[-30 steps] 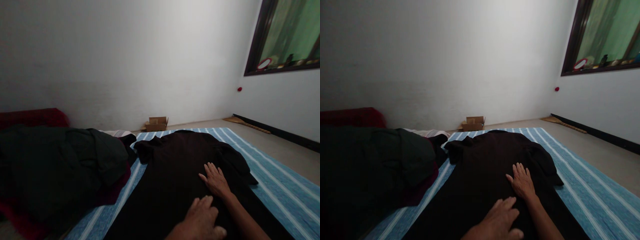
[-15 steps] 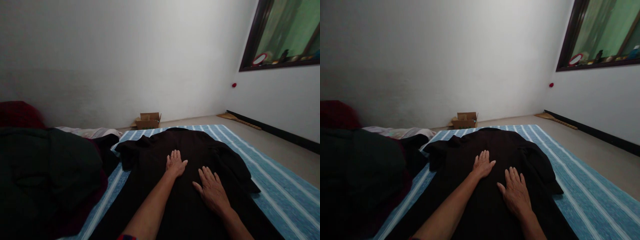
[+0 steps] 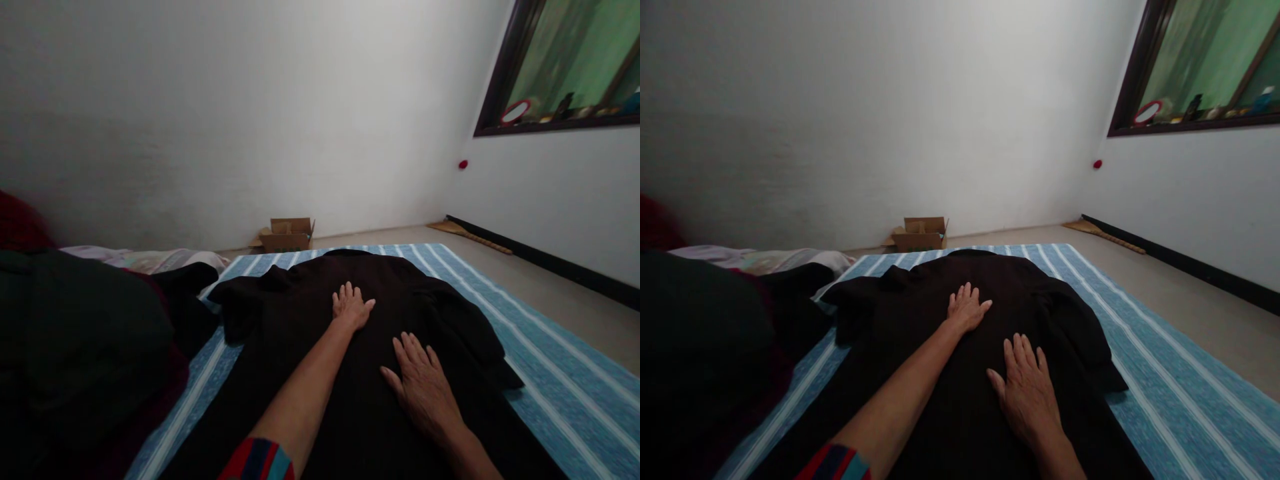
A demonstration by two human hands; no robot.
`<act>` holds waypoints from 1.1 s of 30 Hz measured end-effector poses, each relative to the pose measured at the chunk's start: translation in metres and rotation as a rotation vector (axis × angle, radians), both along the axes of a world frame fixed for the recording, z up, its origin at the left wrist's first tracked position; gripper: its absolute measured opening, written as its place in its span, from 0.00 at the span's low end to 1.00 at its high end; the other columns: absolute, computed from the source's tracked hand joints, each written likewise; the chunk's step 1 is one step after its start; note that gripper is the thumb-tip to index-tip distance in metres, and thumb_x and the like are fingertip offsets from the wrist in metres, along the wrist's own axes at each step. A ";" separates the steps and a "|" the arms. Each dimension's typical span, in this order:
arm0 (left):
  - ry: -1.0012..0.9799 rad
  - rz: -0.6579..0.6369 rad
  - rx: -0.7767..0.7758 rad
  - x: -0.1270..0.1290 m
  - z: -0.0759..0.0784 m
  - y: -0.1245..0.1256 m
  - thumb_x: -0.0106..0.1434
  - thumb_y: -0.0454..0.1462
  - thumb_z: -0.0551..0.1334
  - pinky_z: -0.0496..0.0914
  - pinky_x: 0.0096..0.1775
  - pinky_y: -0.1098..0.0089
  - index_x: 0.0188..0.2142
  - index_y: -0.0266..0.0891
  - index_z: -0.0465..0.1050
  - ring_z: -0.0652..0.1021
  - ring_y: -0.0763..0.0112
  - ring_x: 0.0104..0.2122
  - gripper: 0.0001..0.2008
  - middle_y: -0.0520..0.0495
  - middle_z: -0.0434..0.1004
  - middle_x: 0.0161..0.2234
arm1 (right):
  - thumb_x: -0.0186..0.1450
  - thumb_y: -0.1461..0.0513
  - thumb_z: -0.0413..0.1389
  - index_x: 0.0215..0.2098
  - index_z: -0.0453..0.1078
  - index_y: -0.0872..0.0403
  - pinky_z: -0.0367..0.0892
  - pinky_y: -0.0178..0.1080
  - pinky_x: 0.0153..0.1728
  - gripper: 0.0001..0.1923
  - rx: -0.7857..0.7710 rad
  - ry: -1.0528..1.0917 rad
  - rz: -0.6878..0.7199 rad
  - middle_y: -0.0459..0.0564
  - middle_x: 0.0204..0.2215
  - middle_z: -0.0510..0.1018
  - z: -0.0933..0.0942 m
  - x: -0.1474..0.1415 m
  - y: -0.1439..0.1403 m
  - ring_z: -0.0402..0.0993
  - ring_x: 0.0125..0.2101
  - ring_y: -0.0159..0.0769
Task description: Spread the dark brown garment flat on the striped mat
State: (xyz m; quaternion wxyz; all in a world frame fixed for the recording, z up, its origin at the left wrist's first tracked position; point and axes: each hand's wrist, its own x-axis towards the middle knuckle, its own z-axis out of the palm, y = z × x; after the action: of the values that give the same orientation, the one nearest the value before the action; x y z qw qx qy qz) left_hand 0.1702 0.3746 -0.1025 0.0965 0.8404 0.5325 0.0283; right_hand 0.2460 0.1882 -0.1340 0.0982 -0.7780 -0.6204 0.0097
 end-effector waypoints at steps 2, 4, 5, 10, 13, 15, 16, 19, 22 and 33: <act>-0.007 -0.002 0.006 0.003 0.001 0.008 0.63 0.53 0.41 0.41 0.60 0.54 0.62 0.35 0.50 0.43 0.57 0.64 0.34 0.39 0.38 0.65 | 0.65 0.44 0.39 0.61 0.56 0.58 0.42 0.52 0.59 0.35 0.000 -0.002 0.000 0.57 0.62 0.52 0.001 0.000 0.000 0.45 0.62 0.46; -0.005 0.000 -0.014 0.005 0.000 0.017 0.63 0.54 0.41 0.42 0.60 0.54 0.62 0.35 0.50 0.43 0.57 0.64 0.35 0.39 0.39 0.65 | 0.66 0.44 0.38 0.61 0.56 0.58 0.41 0.51 0.59 0.35 0.000 0.001 -0.001 0.57 0.62 0.52 0.001 0.000 0.000 0.44 0.62 0.46; -0.002 0.001 -0.028 0.007 -0.001 0.020 0.62 0.54 0.42 0.43 0.60 0.54 0.62 0.34 0.50 0.44 0.57 0.64 0.35 0.38 0.40 0.65 | 0.66 0.44 0.38 0.61 0.56 0.58 0.40 0.51 0.59 0.35 -0.002 0.006 -0.001 0.57 0.62 0.52 0.002 0.001 0.000 0.44 0.62 0.46; 0.003 -0.015 -0.033 0.009 -0.006 0.025 0.62 0.55 0.42 0.44 0.60 0.54 0.62 0.35 0.49 0.44 0.57 0.64 0.36 0.39 0.40 0.65 | 0.66 0.45 0.38 0.62 0.55 0.58 0.39 0.51 0.59 0.35 -0.024 0.014 -0.004 0.57 0.63 0.51 0.003 0.002 0.000 0.42 0.63 0.46; 0.003 -0.020 -0.018 0.009 -0.005 0.022 0.63 0.54 0.41 0.44 0.60 0.54 0.62 0.34 0.49 0.44 0.57 0.64 0.35 0.39 0.40 0.65 | 0.66 0.45 0.38 0.62 0.54 0.57 0.38 0.50 0.59 0.35 -0.026 0.005 -0.010 0.56 0.63 0.51 0.002 0.003 0.000 0.42 0.63 0.46; 0.002 -0.022 -0.011 0.009 -0.003 0.018 0.63 0.54 0.41 0.43 0.60 0.54 0.62 0.33 0.49 0.43 0.57 0.64 0.35 0.38 0.39 0.65 | 0.66 0.45 0.38 0.62 0.54 0.57 0.38 0.50 0.59 0.35 -0.025 0.007 -0.008 0.56 0.63 0.51 0.002 0.004 0.000 0.42 0.63 0.45; 0.003 -0.026 -0.013 0.008 -0.002 0.015 0.63 0.54 0.41 0.43 0.60 0.54 0.62 0.32 0.48 0.43 0.58 0.64 0.36 0.38 0.39 0.65 | 0.66 0.44 0.38 0.62 0.54 0.57 0.38 0.50 0.59 0.35 -0.025 0.008 -0.005 0.57 0.63 0.51 0.001 0.004 0.000 0.41 0.63 0.45; 0.016 -0.039 -0.047 0.001 -0.002 0.000 0.62 0.56 0.41 0.44 0.60 0.55 0.63 0.29 0.45 0.43 0.57 0.64 0.39 0.37 0.38 0.65 | 0.66 0.44 0.37 0.62 0.53 0.59 0.38 0.51 0.59 0.36 -0.028 0.007 0.002 0.58 0.63 0.50 0.001 0.005 -0.001 0.41 0.63 0.46; 0.036 -0.083 -0.063 -0.008 -0.004 -0.020 0.60 0.58 0.41 0.43 0.60 0.57 0.63 0.28 0.42 0.41 0.58 0.64 0.43 0.37 0.34 0.65 | 0.66 0.44 0.36 0.62 0.53 0.59 0.37 0.51 0.59 0.36 -0.033 0.001 0.004 0.58 0.63 0.50 0.002 0.005 -0.002 0.40 0.63 0.46; 0.069 -0.118 -0.119 -0.022 0.008 -0.061 0.62 0.56 0.40 0.42 0.61 0.57 0.63 0.30 0.42 0.39 0.59 0.64 0.40 0.39 0.32 0.66 | 0.67 0.45 0.33 0.64 0.49 0.59 0.34 0.50 0.59 0.36 -0.100 0.019 -0.003 0.58 0.64 0.48 0.006 0.008 -0.004 0.37 0.63 0.44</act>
State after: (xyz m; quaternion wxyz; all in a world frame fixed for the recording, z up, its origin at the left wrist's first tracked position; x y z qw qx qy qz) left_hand 0.1482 0.3133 -0.0943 0.1293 0.8636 0.4857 -0.0383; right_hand 0.2542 0.1846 -0.1282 0.0649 -0.7828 -0.6170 0.0479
